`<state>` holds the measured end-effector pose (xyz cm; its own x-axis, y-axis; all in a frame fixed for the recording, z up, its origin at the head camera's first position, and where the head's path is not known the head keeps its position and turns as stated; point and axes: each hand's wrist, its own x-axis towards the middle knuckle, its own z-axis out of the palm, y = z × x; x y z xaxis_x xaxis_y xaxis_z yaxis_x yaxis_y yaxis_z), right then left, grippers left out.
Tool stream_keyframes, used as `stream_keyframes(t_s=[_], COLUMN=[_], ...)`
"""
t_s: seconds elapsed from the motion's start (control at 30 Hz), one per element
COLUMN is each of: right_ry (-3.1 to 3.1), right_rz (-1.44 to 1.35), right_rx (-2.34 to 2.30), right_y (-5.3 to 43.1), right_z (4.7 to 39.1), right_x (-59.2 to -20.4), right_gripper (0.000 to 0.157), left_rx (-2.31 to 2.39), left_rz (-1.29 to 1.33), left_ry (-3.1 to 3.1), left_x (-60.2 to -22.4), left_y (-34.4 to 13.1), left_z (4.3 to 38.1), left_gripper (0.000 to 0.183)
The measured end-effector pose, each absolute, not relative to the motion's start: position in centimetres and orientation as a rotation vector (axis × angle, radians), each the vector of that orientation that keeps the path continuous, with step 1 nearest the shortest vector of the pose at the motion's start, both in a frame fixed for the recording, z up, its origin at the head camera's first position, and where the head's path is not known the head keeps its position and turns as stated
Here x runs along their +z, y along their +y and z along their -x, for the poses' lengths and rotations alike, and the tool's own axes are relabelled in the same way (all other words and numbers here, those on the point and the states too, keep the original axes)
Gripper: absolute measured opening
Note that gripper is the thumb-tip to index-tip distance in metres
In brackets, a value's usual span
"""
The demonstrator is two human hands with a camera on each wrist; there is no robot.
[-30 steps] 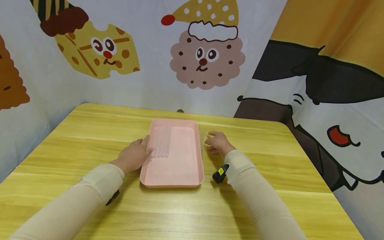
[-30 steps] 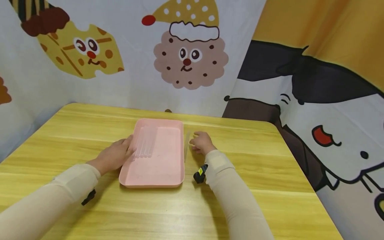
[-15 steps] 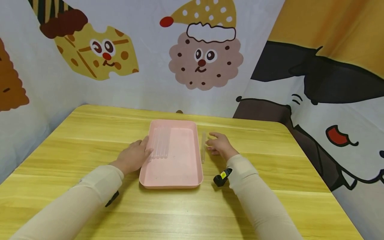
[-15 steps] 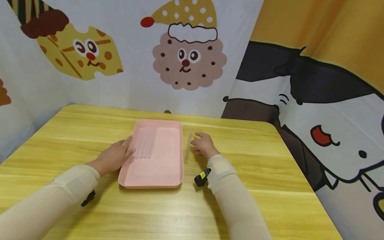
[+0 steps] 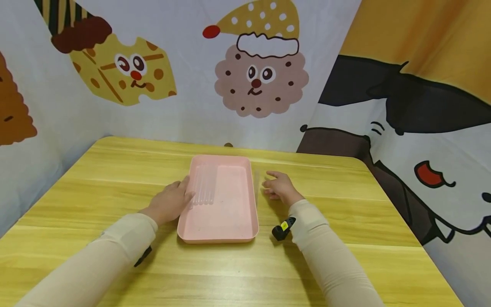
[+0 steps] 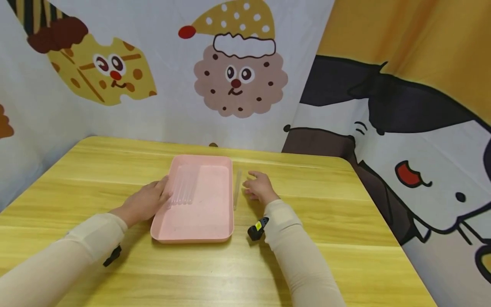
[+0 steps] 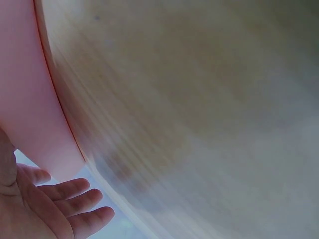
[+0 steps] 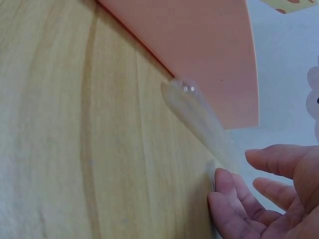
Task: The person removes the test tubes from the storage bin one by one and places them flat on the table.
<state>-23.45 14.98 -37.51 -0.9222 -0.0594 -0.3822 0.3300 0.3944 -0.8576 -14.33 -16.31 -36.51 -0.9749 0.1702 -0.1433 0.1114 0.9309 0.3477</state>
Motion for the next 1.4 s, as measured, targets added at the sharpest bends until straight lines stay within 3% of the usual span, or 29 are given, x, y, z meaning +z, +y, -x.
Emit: stream_keyframes(t_s=[1.4], right_ry=[2.301], right_rz=[-0.230], right_rx=[-1.537], right_y=[13.99], right_z=[23.84], right_x=[-37.18], right_gripper=[0.059], left_rx=[0.526], left_rz=[-0.226], left_ry=[2.926], left_x=[-36.60], left_y=[-16.59], left_z=[14.32], left_gripper=[0.062])
